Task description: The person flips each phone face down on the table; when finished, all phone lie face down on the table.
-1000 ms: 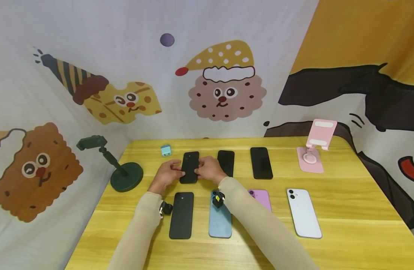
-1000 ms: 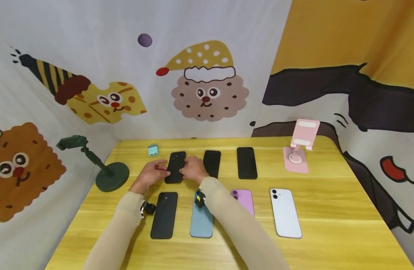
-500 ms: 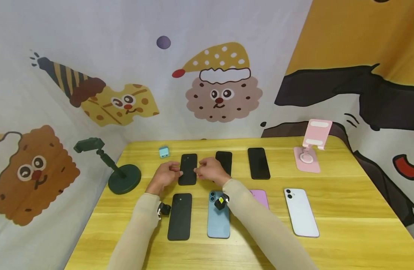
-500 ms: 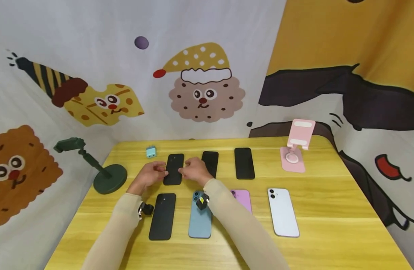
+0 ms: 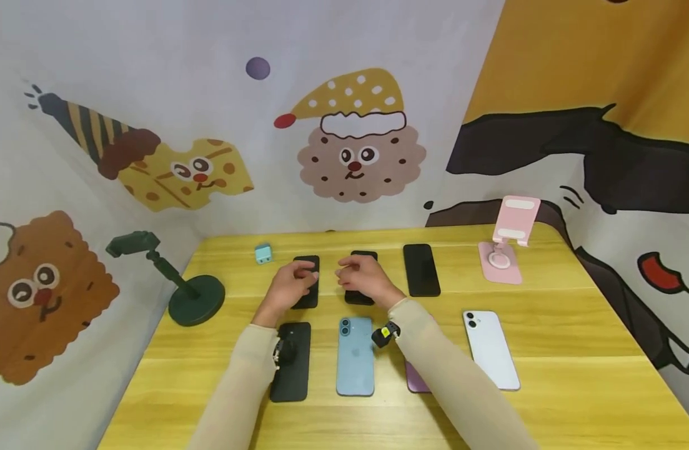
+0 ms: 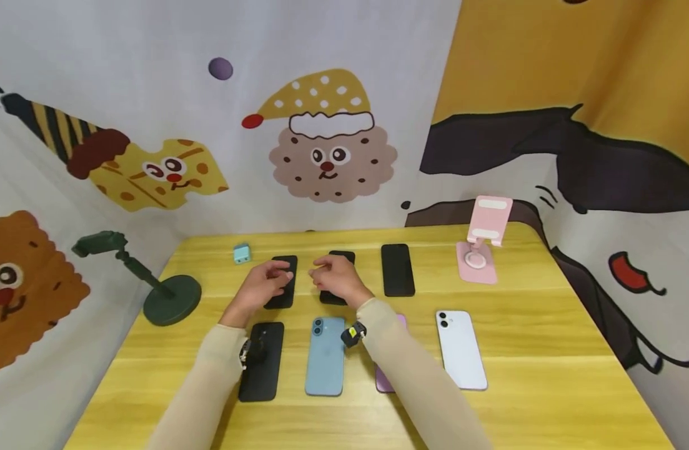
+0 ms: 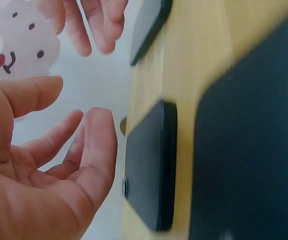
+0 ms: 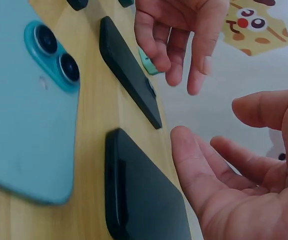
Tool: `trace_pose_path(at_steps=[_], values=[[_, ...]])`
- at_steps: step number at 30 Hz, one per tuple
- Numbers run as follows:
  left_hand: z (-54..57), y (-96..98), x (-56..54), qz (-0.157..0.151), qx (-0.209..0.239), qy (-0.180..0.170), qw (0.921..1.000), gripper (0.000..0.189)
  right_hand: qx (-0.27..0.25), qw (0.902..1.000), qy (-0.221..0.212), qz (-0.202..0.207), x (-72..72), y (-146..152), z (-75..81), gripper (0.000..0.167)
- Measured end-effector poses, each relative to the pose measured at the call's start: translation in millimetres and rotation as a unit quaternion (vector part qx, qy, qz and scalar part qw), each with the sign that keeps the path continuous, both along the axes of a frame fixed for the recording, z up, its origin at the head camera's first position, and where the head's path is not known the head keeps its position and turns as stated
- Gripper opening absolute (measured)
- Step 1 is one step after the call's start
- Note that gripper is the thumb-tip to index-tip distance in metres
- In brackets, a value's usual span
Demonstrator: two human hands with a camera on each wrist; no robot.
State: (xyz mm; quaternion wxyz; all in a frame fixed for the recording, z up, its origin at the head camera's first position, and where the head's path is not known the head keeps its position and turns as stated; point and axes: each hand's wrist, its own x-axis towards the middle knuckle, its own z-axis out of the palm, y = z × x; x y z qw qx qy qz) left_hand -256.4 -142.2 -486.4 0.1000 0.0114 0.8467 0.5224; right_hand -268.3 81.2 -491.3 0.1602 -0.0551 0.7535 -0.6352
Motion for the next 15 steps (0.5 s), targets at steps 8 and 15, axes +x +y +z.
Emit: trace_pose_path(at_steps=[8,15], values=[[4.6,31.1,-4.5,-0.026,0.068,-0.017,0.9972,0.050,-0.003,0.9995,0.018,-0.024,2.6,24.0,3.9,0.046],[-0.2,53.1,-4.9,-0.026,0.091,-0.064,0.9935,0.058,0.014,0.9973,0.030,-0.066,8.9,50.5,-6.7,0.042]])
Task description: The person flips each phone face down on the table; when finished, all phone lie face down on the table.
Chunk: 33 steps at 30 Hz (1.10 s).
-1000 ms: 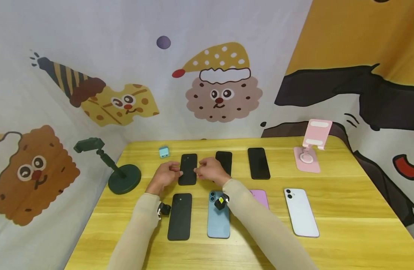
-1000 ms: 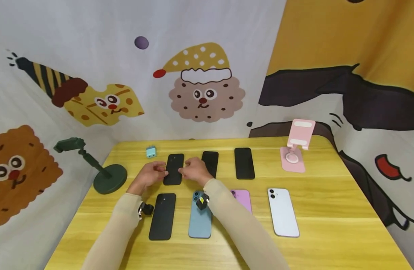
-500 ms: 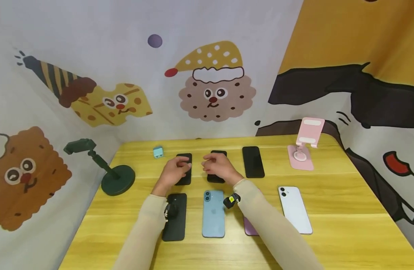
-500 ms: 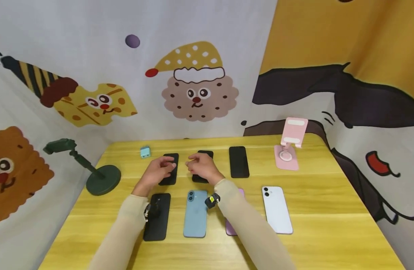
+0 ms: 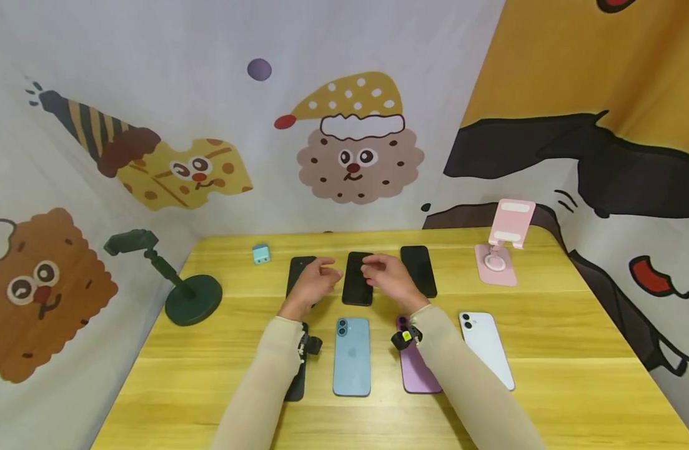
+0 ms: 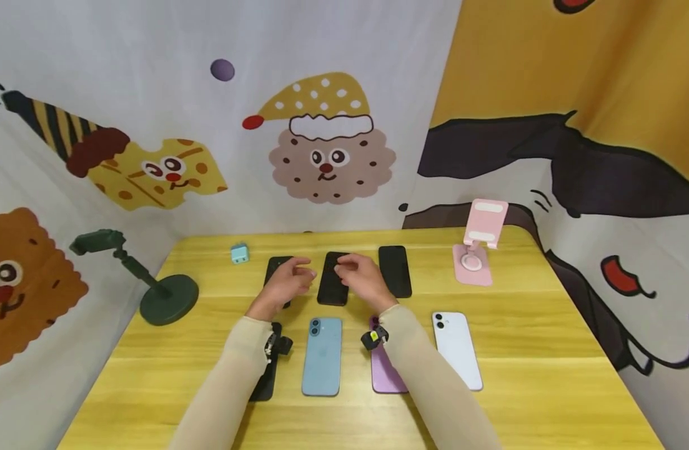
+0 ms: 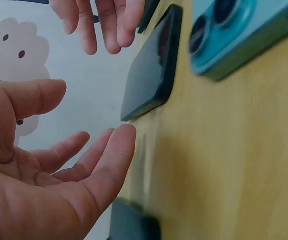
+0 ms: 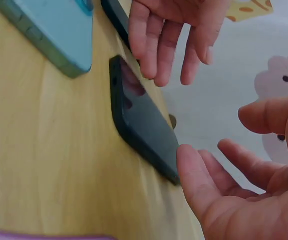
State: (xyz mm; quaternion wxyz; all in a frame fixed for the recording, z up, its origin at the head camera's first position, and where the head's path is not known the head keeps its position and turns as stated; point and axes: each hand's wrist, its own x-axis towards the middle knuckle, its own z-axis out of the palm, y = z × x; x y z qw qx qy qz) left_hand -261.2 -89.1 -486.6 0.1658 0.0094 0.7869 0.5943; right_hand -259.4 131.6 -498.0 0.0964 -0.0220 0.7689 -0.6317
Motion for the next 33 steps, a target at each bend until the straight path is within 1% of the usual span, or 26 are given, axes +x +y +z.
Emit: trace_pose_path(at_steps=[3,6,9,12,14,18,22,26,30,33], values=[[-4.8,6.0,-1.7,-0.003,0.008,-0.001,1.0000,0.059,0.001,0.9998,0.005,-0.019,0.4,8.9,-4.7,0.043],[-10.4,10.7,0.2,0.000,0.009,-0.004,0.9999,0.058,0.020,0.9992,0.005,-0.033,2.7,11.9,-9.7,0.045],[-11.9,14.7,4.8,0.000,-0.002,-0.010,0.9999,0.057,0.030,0.9987,-0.015,-0.039,6.5,11.9,-14.5,0.048],[-12.8,17.2,6.6,0.002,-0.007,-0.015,0.9999,0.058,0.014,0.9984,-0.040,-0.037,9.2,10.5,-16.7,0.051],[-11.6,18.4,5.7,0.010,-0.003,-0.015,0.9998,0.060,-0.007,0.9983,-0.048,-0.033,8.5,9.5,-16.1,0.053],[-11.0,19.3,3.1,0.040,0.000,-0.015,0.9991,0.060,-0.032,0.9979,-0.052,-0.021,4.8,7.4,-13.5,0.056],[-13.0,21.6,2.6,0.056,0.004,-0.012,0.9984,0.057,-0.041,0.9972,-0.060,-0.020,2.9,8.1,-11.0,0.058],[-15.6,22.9,3.1,0.070,0.023,-0.014,0.9972,0.055,-0.045,0.9961,-0.072,-0.022,2.8,8.0,-11.2,0.058],[-15.4,20.5,1.3,0.085,0.062,-0.025,0.9941,0.056,-0.049,0.9966,-0.065,-0.015,2.3,5.1,-10.4,0.057],[-14.2,17.9,-0.5,0.080,0.098,-0.037,0.9912,0.057,-0.049,0.9968,-0.062,-0.010,1.2,2.3,-9.7,0.053]])
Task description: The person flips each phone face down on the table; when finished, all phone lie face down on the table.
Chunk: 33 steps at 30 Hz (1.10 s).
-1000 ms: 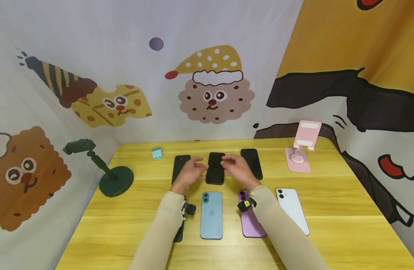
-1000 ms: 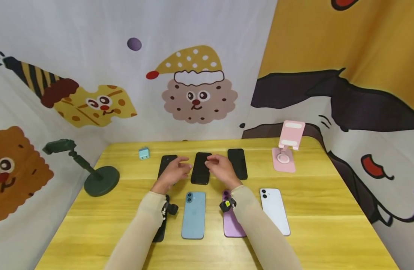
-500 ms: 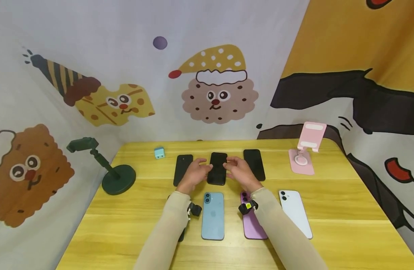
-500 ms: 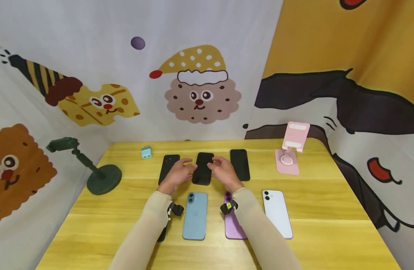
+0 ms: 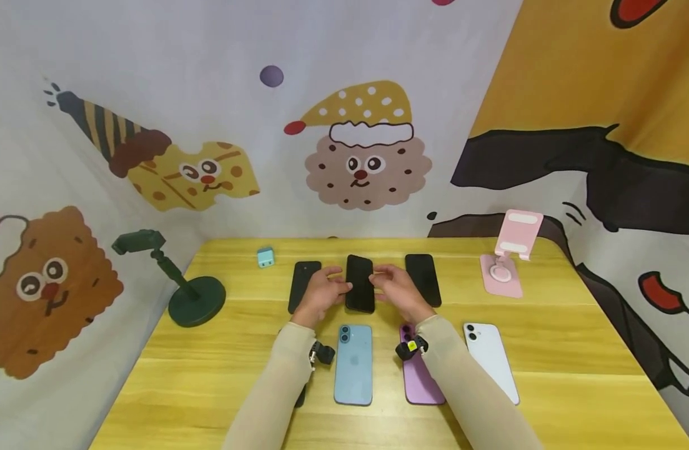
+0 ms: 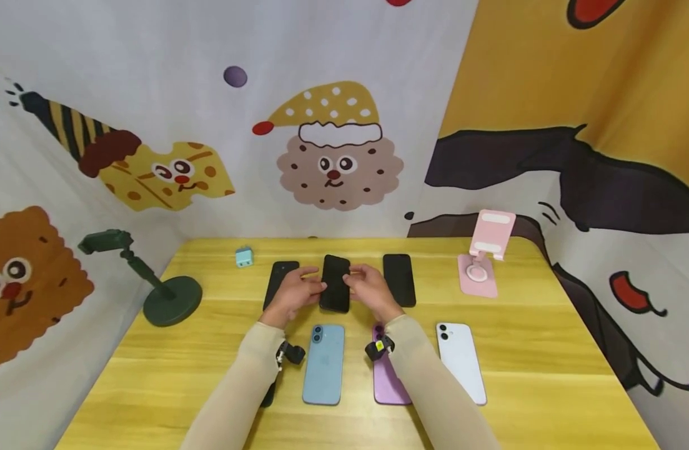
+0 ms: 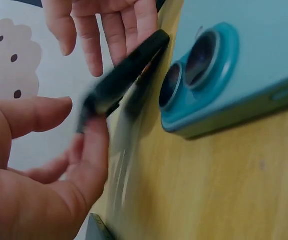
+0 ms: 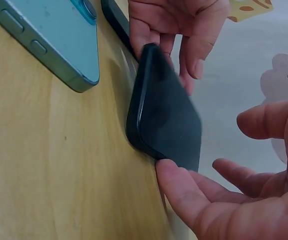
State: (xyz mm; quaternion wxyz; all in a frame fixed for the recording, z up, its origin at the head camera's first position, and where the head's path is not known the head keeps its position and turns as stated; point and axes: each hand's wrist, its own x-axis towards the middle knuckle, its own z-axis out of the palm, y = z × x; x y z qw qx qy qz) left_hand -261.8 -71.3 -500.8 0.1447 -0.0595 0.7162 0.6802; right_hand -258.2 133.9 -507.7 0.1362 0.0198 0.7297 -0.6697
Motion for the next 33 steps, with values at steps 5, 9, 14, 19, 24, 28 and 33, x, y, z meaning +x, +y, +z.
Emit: trace_pose_path(at_steps=[5,9,14,19,24,28,33], values=[[0.2,-1.6,-0.5,-0.021,0.038,-0.006,0.9991,0.054,-0.010,0.9999,-0.006,0.007,1.8,-6.2,-1.6,0.049],[0.5,-0.5,0.4,-0.031,0.056,-0.004,0.9980,0.052,-0.014,0.9997,-0.008,0.018,3.1,-11.1,-1.2,0.050],[-2.2,3.8,2.3,-0.067,0.069,-0.005,0.9954,0.049,-0.009,0.9992,-0.013,0.037,3.7,-13.7,0.2,0.052],[-2.2,7.6,1.1,-0.107,0.074,-0.032,0.9910,0.052,-0.009,0.9991,-0.018,0.037,0.1,-11.1,2.6,0.053],[1.3,9.6,-4.2,-0.129,0.072,-0.033,0.9885,0.049,-0.014,0.9990,-0.015,0.040,-5.4,-8.5,8.0,0.049],[2.7,10.8,-5.9,-0.136,0.058,-0.033,0.9885,0.050,-0.002,0.9988,-0.006,0.048,-6.9,-6.3,10.4,0.044],[3.3,10.3,-4.8,-0.113,0.036,-0.029,0.9926,0.052,0.006,0.9992,0.003,0.040,-5.8,-3.1,10.2,0.042]])
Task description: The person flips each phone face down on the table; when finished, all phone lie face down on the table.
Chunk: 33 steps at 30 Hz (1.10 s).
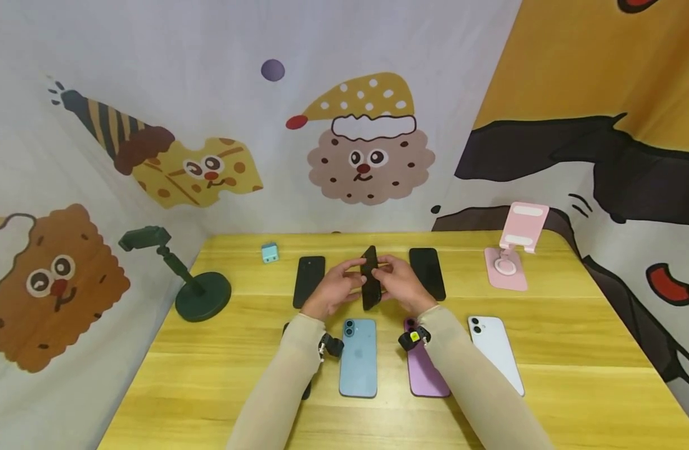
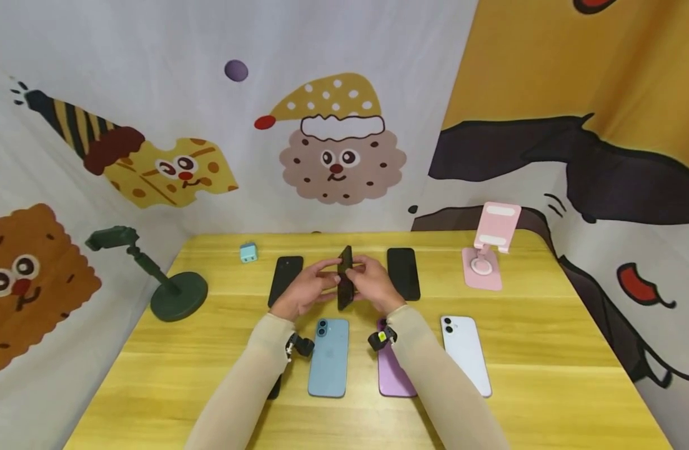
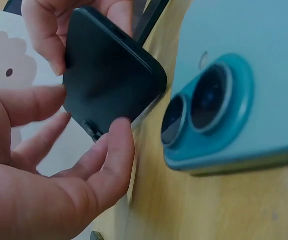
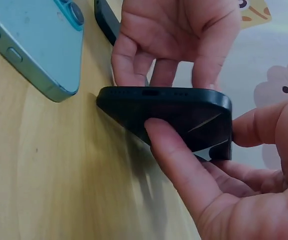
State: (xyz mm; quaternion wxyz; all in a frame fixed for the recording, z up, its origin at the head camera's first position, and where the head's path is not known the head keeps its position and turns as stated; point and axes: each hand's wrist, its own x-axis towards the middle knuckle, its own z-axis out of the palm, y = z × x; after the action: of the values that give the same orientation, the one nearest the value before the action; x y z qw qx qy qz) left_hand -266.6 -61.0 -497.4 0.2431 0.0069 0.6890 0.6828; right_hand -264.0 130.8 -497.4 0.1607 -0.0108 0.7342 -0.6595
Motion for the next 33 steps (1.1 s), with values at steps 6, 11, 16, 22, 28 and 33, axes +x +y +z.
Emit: trace_pose_path(at_steps=[6,11,16,22,28,33], values=[[-0.1,-1.8,-1.4,0.028,-0.017,0.009,0.9994,0.065,-0.003,0.9998,0.009,-0.020,1.8,0.6,3.6,0.046],[-3.3,-4.6,-3.1,0.029,-0.011,0.012,0.9995,0.070,-0.002,0.9995,0.012,-0.029,2.6,2.8,3.3,0.048],[-4.1,-6.3,-4.1,0.032,0.011,-0.009,0.9994,0.070,0.003,0.9994,0.012,-0.033,3.2,4.3,2.3,0.051],[-2.7,-9.7,-4.0,0.031,0.003,0.000,0.9995,0.068,-0.022,0.9990,0.012,-0.037,3.5,2.9,2.9,0.050],[-4.4,-13.5,-5.1,0.027,-0.010,0.025,0.9993,0.070,0.015,0.9986,0.022,-0.046,0.0,5.3,-1.1,0.047],[-6.6,-17.4,-6.3,0.035,-0.048,0.036,0.9976,0.071,0.050,0.9974,0.023,-0.047,-5.3,5.0,-8.1,0.044]])
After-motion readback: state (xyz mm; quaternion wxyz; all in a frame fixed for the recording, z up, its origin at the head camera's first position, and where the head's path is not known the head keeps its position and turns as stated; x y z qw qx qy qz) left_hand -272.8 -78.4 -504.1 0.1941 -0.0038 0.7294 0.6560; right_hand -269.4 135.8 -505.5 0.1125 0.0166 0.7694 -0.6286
